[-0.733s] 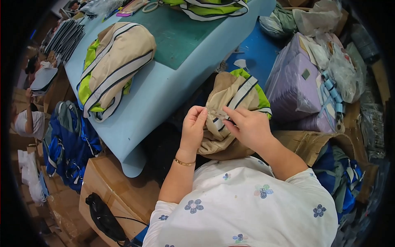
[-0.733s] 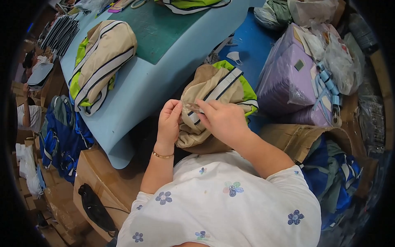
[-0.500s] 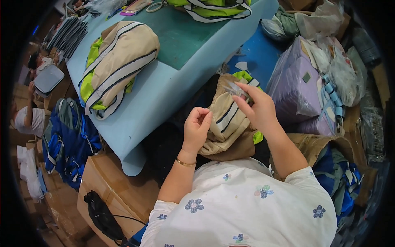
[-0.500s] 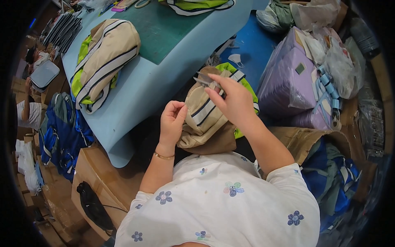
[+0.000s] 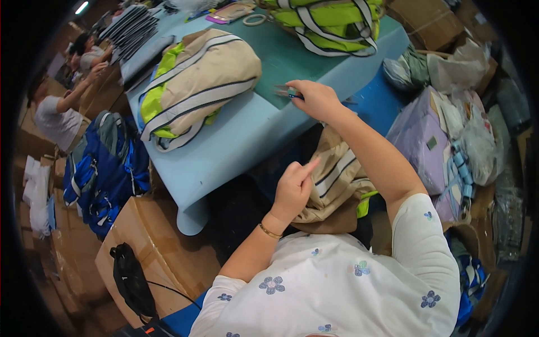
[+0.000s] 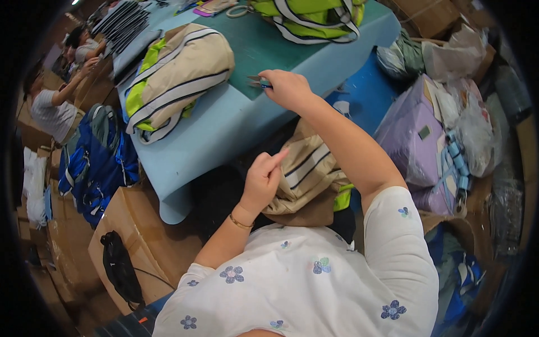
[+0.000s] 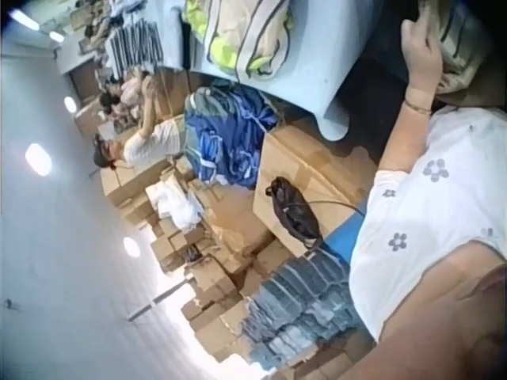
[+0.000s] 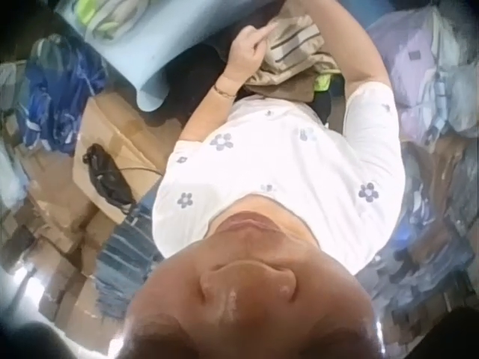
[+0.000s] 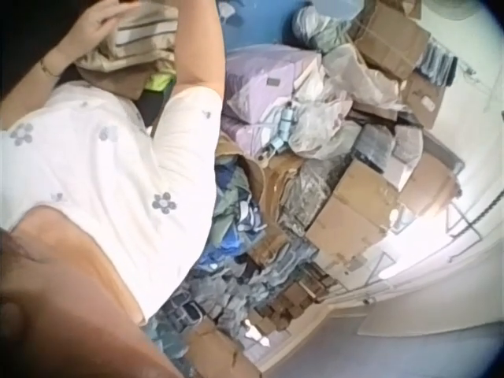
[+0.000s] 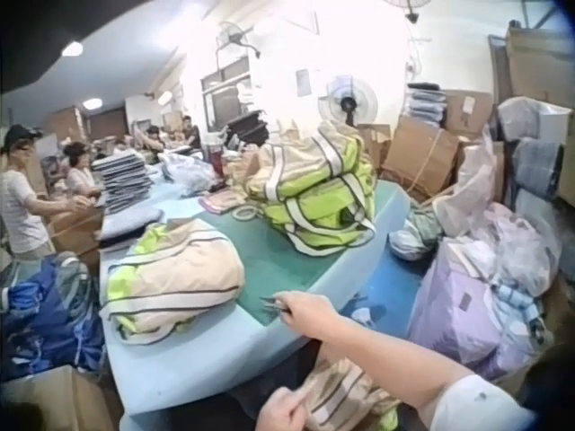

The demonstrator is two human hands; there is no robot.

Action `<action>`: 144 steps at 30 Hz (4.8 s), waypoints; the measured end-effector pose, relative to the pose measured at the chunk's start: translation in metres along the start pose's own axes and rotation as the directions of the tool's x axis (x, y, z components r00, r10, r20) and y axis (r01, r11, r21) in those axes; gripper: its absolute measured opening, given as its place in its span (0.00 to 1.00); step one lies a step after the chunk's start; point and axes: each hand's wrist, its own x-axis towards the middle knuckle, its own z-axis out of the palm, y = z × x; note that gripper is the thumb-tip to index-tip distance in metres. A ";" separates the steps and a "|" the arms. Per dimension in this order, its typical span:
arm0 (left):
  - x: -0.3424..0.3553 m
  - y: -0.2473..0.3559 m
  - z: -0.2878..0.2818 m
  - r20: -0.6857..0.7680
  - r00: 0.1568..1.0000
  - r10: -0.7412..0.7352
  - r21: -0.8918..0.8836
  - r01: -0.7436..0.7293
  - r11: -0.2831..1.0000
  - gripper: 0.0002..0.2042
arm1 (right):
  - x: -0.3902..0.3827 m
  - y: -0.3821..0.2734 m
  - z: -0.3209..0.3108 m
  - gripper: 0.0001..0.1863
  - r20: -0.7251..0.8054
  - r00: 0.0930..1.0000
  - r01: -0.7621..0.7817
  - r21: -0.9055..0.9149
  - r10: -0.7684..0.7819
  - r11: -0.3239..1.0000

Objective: Trimming loose threads and inspecting a fabric bag using nippers in a workshop.

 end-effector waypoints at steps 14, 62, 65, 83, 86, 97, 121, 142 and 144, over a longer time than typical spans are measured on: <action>0.013 -0.004 0.024 -0.160 0.927 -0.338 -0.280 0.285 0.916 0.15 | -0.048 0.000 -0.049 0.11 0.137 0.943 0.238 0.360 -0.303 0.902; 0.003 0.009 0.026 -0.182 0.975 -0.126 -0.013 0.126 0.992 0.05 | -0.101 -0.029 -0.113 0.08 0.410 0.799 0.584 -0.352 -0.440 0.732; 0.000 0.003 0.023 -0.143 0.968 -0.204 -0.108 0.189 0.976 0.05 | -0.087 -0.011 -0.118 0.11 0.357 0.866 0.370 0.010 -0.349 0.929; -0.013 -0.023 -0.004 0.124 0.981 -0.152 0.100 0.140 0.985 0.27 | 0.044 0.029 0.006 0.16 -0.178 0.923 0.342 -0.030 -0.342 0.939; -0.022 -0.020 -0.011 0.158 0.978 -0.140 0.119 0.122 0.985 0.26 | -0.005 0.053 -0.008 0.12 -0.048 0.997 -0.058 0.154 0.066 0.986; 0.001 -0.017 -0.047 0.168 0.980 -0.108 0.315 0.050 0.948 0.09 | -0.203 0.078 0.023 0.17 0.047 0.795 -0.428 0.750 0.605 0.505; 0.045 -0.013 0.007 0.363 0.838 -0.408 -0.628 0.543 0.557 0.07 | -0.197 0.048 -0.033 0.14 -0.377 0.907 -0.179 0.057 0.187 0.982; 0.035 -0.006 -0.003 0.284 0.951 -0.119 -0.385 0.227 0.895 0.05 | -0.220 -0.003 -0.015 0.12 -0.404 0.883 0.309 0.117 -0.239 0.944; 0.031 -0.008 -0.008 0.327 0.943 -0.062 -0.322 0.173 0.931 0.08 | -0.223 -0.003 -0.016 0.12 -0.387 0.883 0.327 0.097 -0.267 0.940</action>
